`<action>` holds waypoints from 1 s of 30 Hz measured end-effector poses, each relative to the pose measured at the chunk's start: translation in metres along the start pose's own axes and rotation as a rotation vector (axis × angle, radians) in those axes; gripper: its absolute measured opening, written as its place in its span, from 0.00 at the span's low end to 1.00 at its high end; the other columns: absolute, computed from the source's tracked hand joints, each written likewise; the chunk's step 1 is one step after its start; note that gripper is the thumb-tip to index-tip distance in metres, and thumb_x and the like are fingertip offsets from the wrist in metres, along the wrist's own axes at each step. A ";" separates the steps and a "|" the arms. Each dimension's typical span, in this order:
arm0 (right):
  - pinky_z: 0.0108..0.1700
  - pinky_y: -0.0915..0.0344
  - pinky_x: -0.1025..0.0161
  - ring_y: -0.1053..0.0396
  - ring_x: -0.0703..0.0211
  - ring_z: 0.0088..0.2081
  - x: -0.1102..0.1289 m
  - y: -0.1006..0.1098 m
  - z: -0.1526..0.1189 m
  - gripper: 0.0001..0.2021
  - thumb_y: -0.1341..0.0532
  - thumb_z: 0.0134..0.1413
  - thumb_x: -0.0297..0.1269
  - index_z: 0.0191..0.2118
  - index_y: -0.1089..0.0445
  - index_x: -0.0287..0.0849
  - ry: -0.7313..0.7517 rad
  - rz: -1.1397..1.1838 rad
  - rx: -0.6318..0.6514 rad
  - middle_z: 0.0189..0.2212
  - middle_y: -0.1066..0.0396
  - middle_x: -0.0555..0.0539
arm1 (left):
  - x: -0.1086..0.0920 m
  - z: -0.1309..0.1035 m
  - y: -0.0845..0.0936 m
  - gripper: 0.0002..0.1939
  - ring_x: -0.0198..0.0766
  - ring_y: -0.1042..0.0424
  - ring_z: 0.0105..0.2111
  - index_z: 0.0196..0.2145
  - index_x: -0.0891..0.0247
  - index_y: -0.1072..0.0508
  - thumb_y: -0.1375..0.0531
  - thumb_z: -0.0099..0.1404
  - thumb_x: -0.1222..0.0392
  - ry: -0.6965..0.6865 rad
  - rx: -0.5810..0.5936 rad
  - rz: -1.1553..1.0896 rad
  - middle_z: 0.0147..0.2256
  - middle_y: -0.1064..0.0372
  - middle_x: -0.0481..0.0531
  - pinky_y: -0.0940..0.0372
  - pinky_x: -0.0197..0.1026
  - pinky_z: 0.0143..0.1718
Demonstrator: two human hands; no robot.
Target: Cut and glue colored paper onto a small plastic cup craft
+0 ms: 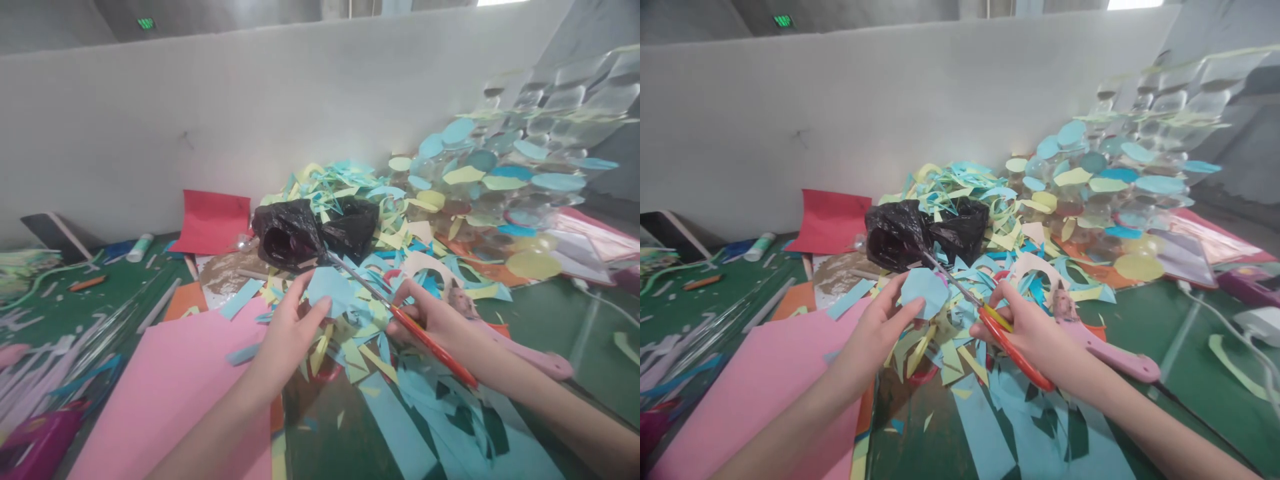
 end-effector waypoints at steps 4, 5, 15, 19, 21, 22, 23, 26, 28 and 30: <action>0.24 0.42 0.67 0.41 0.64 0.20 0.005 0.004 -0.003 0.21 0.42 0.53 0.59 0.40 0.47 0.48 0.016 -0.112 -0.090 0.21 0.37 0.58 | -0.004 0.000 0.000 0.20 0.38 0.27 0.39 0.53 0.59 0.34 0.42 0.64 0.54 -0.020 -0.073 -0.007 0.47 0.28 0.53 0.33 0.37 0.37; 0.26 0.39 0.66 0.38 0.63 0.21 0.008 0.006 -0.005 0.21 0.43 0.53 0.58 0.42 0.46 0.48 0.017 -0.185 -0.096 0.22 0.36 0.57 | -0.005 0.000 0.000 0.19 0.38 0.28 0.38 0.52 0.60 0.34 0.42 0.64 0.54 -0.026 -0.084 0.008 0.45 0.28 0.52 0.33 0.37 0.37; 0.39 0.31 0.56 0.27 0.51 0.31 0.002 0.011 -0.012 0.22 0.45 0.57 0.55 0.51 0.42 0.47 0.042 -0.423 -0.080 0.34 0.26 0.48 | -0.002 0.000 0.002 0.23 0.41 0.29 0.38 0.55 0.57 0.33 0.43 0.65 0.49 -0.039 -0.058 0.122 0.37 0.27 0.50 0.34 0.39 0.37; 0.32 0.33 0.60 0.32 0.56 0.24 0.012 0.012 -0.013 0.24 0.42 0.53 0.57 0.50 0.43 0.48 -0.070 -0.334 0.012 0.26 0.29 0.52 | 0.000 -0.001 0.000 0.24 0.42 0.29 0.43 0.56 0.55 0.34 0.41 0.64 0.49 -0.039 -0.063 0.099 0.51 0.31 0.54 0.32 0.39 0.37; 0.28 0.36 0.63 0.36 0.60 0.22 0.016 0.012 -0.013 0.23 0.41 0.52 0.58 0.47 0.43 0.49 -0.089 -0.278 0.017 0.24 0.30 0.54 | -0.001 -0.001 -0.001 0.23 0.42 0.29 0.44 0.56 0.54 0.34 0.41 0.64 0.49 -0.047 -0.071 0.115 0.55 0.34 0.54 0.31 0.39 0.37; 0.27 0.38 0.65 0.38 0.62 0.22 0.016 0.012 -0.012 0.23 0.40 0.52 0.58 0.46 0.43 0.49 -0.077 -0.238 0.012 0.24 0.31 0.55 | -0.001 -0.001 -0.001 0.24 0.42 0.29 0.45 0.56 0.54 0.35 0.41 0.64 0.49 -0.049 -0.073 0.118 0.57 0.35 0.53 0.31 0.40 0.37; 0.25 0.40 0.66 0.40 0.63 0.21 0.015 0.011 -0.010 0.22 0.40 0.53 0.58 0.44 0.43 0.49 -0.055 -0.194 0.007 0.24 0.31 0.55 | -0.002 -0.001 -0.001 0.24 0.42 0.29 0.46 0.56 0.53 0.35 0.41 0.64 0.49 -0.049 -0.074 0.115 0.58 0.36 0.53 0.31 0.40 0.38; 0.21 0.47 0.69 0.46 0.67 0.19 0.007 0.008 -0.005 0.21 0.42 0.55 0.59 0.40 0.44 0.48 0.002 -0.075 0.020 0.20 0.36 0.58 | -0.001 -0.001 0.000 0.25 0.43 0.30 0.50 0.57 0.52 0.37 0.41 0.64 0.49 -0.047 -0.070 0.089 0.60 0.38 0.53 0.31 0.42 0.42; 0.20 0.50 0.69 0.49 0.68 0.18 0.003 0.008 -0.003 0.21 0.44 0.56 0.60 0.39 0.45 0.47 0.004 -0.054 -0.010 0.18 0.40 0.60 | 0.000 -0.001 0.001 0.25 0.45 0.32 0.53 0.58 0.52 0.37 0.41 0.64 0.49 -0.049 -0.068 0.081 0.61 0.39 0.53 0.31 0.42 0.44; 0.21 0.48 0.69 0.48 0.67 0.18 0.004 0.010 -0.004 0.21 0.45 0.56 0.60 0.40 0.46 0.47 0.018 -0.063 -0.054 0.19 0.40 0.59 | 0.002 0.000 0.002 0.25 0.46 0.34 0.56 0.58 0.53 0.37 0.41 0.65 0.49 -0.056 -0.069 0.083 0.62 0.41 0.54 0.32 0.43 0.46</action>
Point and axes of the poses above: each hand's wrist, its own z-axis towards the middle knuckle, its own y-axis out of the back of the hand, x = y × z, the point moved 1 cm from there along z, towards the middle knuckle
